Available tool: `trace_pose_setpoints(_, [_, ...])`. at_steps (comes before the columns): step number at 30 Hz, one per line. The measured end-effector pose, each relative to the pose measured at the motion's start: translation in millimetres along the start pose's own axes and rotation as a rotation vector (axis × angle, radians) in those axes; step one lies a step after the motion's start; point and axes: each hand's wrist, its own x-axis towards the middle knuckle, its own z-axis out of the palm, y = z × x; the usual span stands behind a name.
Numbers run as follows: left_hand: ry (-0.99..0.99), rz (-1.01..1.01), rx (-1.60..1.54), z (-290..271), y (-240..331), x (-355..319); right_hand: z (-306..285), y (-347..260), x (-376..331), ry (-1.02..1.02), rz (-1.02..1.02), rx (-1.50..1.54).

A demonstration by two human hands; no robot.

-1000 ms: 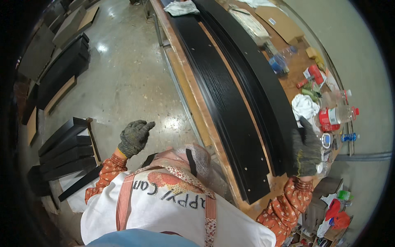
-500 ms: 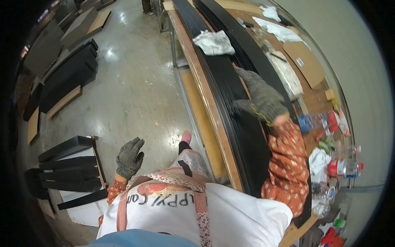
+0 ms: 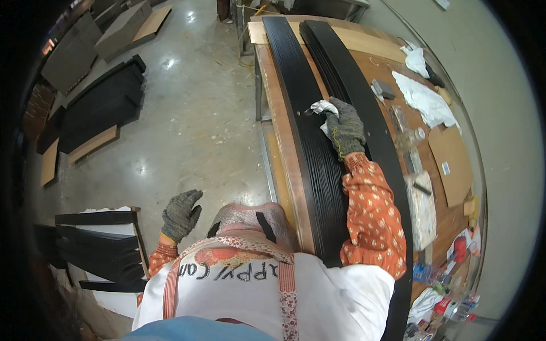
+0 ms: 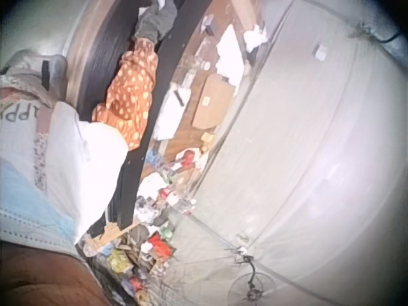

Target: The person wipes and cleans long black wooden planks on a workbench using a white cloth and a small yellow sponge. They handle the planks one at a time, wiping the surfaces and edges, and occasionally dip the sponge into a container of dark liquid.

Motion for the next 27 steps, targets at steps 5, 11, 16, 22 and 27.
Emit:
trace_pose_setpoints(5, [0.099, 0.096, -0.060, 3, -65, 115, -21, -99, 49, -0.141, -0.363, -0.218])
trace_pose_setpoints(11, [0.064, 0.364, -0.162, -6, -97, 282, 50, -68, 39, -0.270, -0.171, -0.538])
trace_pose_setpoints(16, [-0.009, 0.520, -0.359, -30, -73, 392, 110, -67, 113, -0.130, -0.044, -0.476])
trace_pose_setpoints(22, [-0.044, 1.115, -0.659, -3, 5, 487, 106, -105, 175, 0.048, 0.409, 0.623])
trace_pose_setpoints(27, [-0.145, 1.143, -0.305, 50, 27, 520, 79, -44, 115, 0.202, 0.519, 0.407])
